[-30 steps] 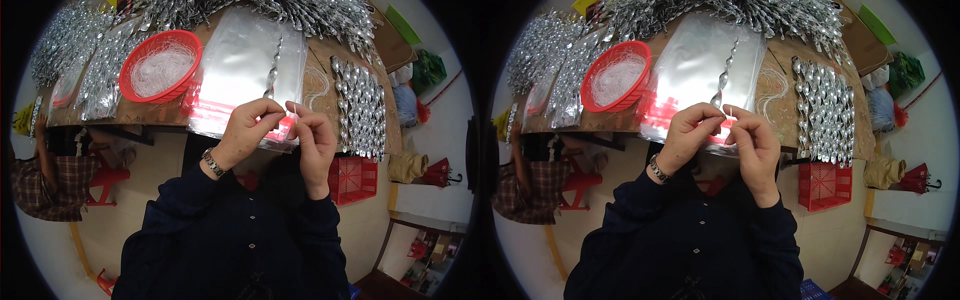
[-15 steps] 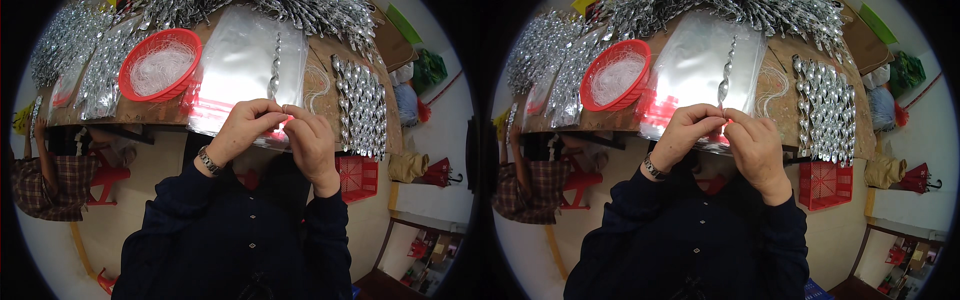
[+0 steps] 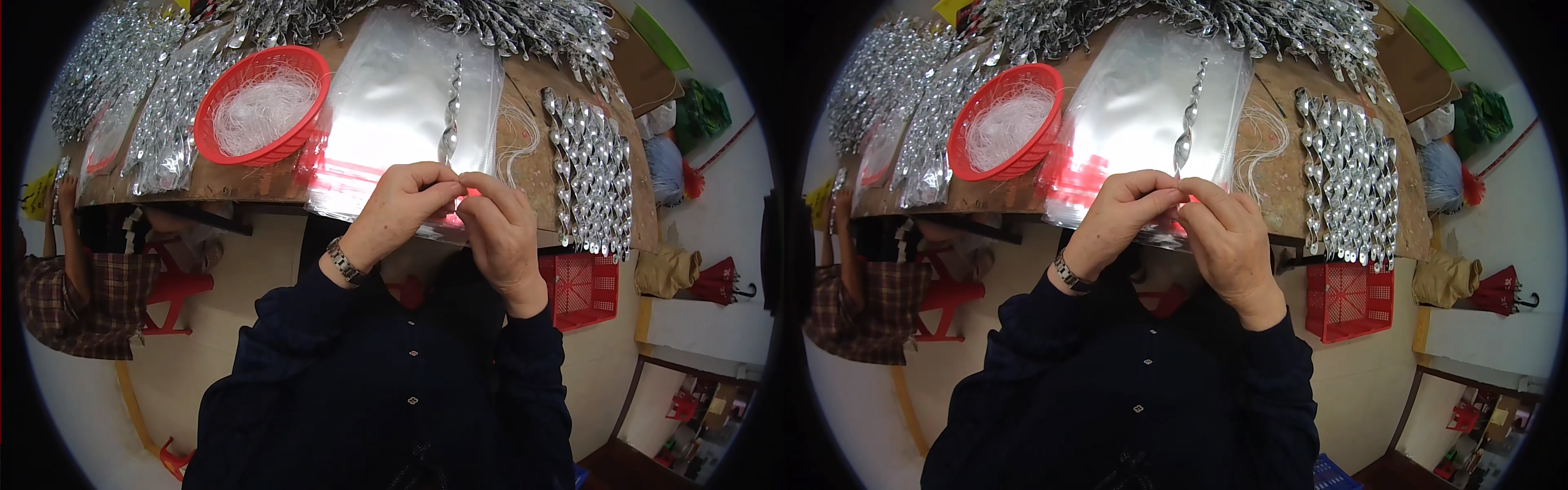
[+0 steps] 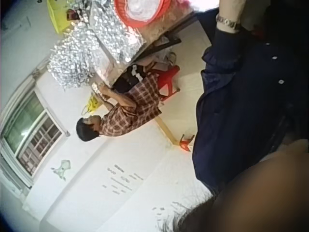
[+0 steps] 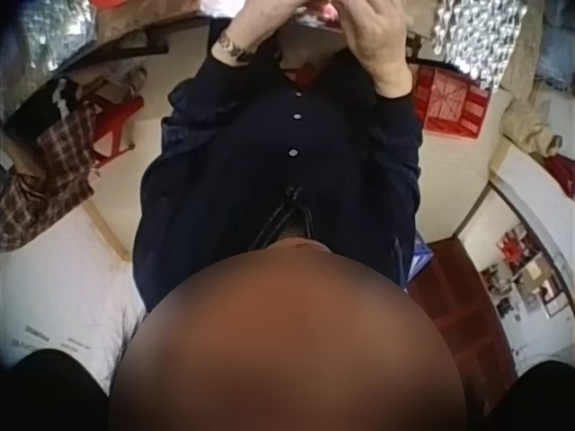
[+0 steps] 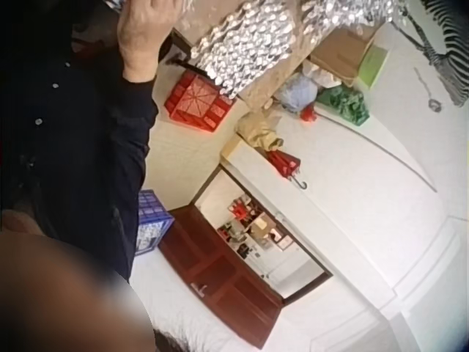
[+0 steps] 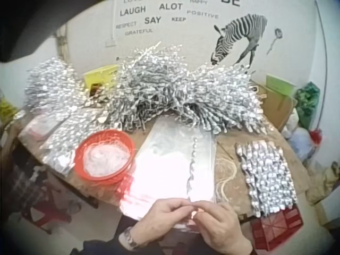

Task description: Packaging silver tinsel and decorative items into clear plastic bags.

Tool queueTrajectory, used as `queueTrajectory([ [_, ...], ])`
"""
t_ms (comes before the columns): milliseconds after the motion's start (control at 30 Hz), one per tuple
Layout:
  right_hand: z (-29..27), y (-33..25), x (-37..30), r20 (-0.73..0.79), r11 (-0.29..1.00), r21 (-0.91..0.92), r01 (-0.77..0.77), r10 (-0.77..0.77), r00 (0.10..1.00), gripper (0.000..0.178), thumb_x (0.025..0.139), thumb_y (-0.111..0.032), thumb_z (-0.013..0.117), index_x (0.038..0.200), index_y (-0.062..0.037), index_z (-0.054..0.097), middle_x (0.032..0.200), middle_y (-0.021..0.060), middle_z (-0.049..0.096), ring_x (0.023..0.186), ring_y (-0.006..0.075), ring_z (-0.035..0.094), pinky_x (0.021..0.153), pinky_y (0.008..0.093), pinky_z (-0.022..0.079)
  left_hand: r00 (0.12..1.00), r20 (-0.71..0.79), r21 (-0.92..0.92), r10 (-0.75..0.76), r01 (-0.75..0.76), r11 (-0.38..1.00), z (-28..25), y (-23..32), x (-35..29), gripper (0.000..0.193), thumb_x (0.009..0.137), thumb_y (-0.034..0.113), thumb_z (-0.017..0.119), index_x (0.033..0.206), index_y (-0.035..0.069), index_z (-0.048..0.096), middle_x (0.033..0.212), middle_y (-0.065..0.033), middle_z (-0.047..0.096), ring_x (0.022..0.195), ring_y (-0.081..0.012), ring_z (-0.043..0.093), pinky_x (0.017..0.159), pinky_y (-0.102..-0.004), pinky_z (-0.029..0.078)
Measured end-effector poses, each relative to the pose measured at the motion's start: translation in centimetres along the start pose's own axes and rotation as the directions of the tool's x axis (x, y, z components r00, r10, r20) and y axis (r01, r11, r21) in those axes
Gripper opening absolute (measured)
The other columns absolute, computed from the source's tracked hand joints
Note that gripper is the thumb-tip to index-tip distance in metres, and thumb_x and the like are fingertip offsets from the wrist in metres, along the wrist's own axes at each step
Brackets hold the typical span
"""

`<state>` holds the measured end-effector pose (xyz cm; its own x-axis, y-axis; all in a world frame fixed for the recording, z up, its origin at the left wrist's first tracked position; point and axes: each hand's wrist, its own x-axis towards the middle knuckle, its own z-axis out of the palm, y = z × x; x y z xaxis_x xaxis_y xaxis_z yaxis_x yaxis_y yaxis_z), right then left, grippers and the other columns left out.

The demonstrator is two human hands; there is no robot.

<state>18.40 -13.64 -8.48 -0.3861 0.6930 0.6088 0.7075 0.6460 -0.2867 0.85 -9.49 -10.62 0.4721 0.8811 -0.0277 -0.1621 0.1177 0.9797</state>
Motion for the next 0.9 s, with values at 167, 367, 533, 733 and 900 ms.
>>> queueTrajectory([
  [167, 0.9, -0.1, -0.4, -0.091, 0.983, 0.136, -0.121, 0.134, 0.987, 0.012, 0.079, 0.001, 0.067, 0.089, -0.0017, 0.061, 0.108, 0.0146, 0.063, 0.084, 0.0289, 0.061, 0.072, 0.0338, 0.048, 1.0, -0.009, -0.025, 0.001, -0.001, 1.0, 0.0, 0.0, -0.1, 0.017, 0.095, 0.011, 0.06, 0.102, -0.002, 0.067, 0.088, -0.0015, 0.066, 0.079, -0.006, 0.059, 0.071, -0.02, 0.048],
  [367, 1.4, -0.2, -0.5, -0.131, 0.877, 0.369, -0.307, 0.376, 0.917, 0.006, 0.084, 0.002, 0.062, 0.088, 0.0001, 0.059, 0.1, 0.0127, 0.062, 0.078, 0.023, 0.059, 0.066, 0.0296, 0.047, 1.0, -0.002, -0.024, 0.022, -0.022, 0.999, 0.0, 0.1, -0.2, 0.016, 0.094, 0.011, 0.06, 0.101, -0.001, 0.068, 0.086, -0.0006, 0.065, 0.077, -0.0054, 0.058, 0.07, -0.0196, 0.047],
  [533, 1.4, -0.1, -0.4, -0.091, 0.8, 0.475, -0.367, 0.46, 0.883, 0.001, 0.086, 0.001, 0.059, 0.087, 0.0004, 0.058, 0.093, 0.0094, 0.06, 0.073, 0.0166, 0.055, 0.066, 0.0274, 0.045, 1.0, 0.017, -0.014, 0.02, -0.019, 1.0, 0.1, 0.1, -0.2, 0.015, 0.094, 0.01, 0.06, 0.101, -0.001, 0.068, 0.085, -0.0001, 0.065, 0.076, -0.005, 0.057, 0.07, -0.0194, 0.047],
  [733, 1.4, 0.0, -0.3, -0.013, 0.701, 0.571, -0.428, 0.529, 0.849, 0.0, 0.087, 0.001, 0.059, 0.087, 0.001, 0.058, 0.087, 0.0075, 0.059, 0.073, 0.0155, 0.055, 0.066, 0.0269, 0.045, 0.999, 0.041, 0.015, 0.021, -0.022, 1.0, 0.0, 0.0, -0.2, 0.016, 0.095, 0.01, 0.059, 0.101, -0.002, 0.068, 0.086, 0.0, 0.066, 0.076, -0.005, 0.058, 0.07, -0.0199, 0.048],
  [900, 1.5, 0.2, -0.3, -0.01, 0.714, 0.58, -0.391, 0.487, 0.874, 0.001, 0.086, 0.002, 0.058, 0.086, 0.0009, 0.058, 0.087, 0.0081, 0.059, 0.074, 0.0165, 0.055, 0.066, 0.0268, 0.045, 0.995, 0.087, 0.01, 0.042, -0.043, 0.999, -0.1, 0.0, -0.2, 0.016, 0.095, 0.01, 0.06, 0.1, -0.002, 0.068, 0.084, -0.0002, 0.065, 0.075, -0.0051, 0.058, 0.069, -0.0202, 0.048],
])
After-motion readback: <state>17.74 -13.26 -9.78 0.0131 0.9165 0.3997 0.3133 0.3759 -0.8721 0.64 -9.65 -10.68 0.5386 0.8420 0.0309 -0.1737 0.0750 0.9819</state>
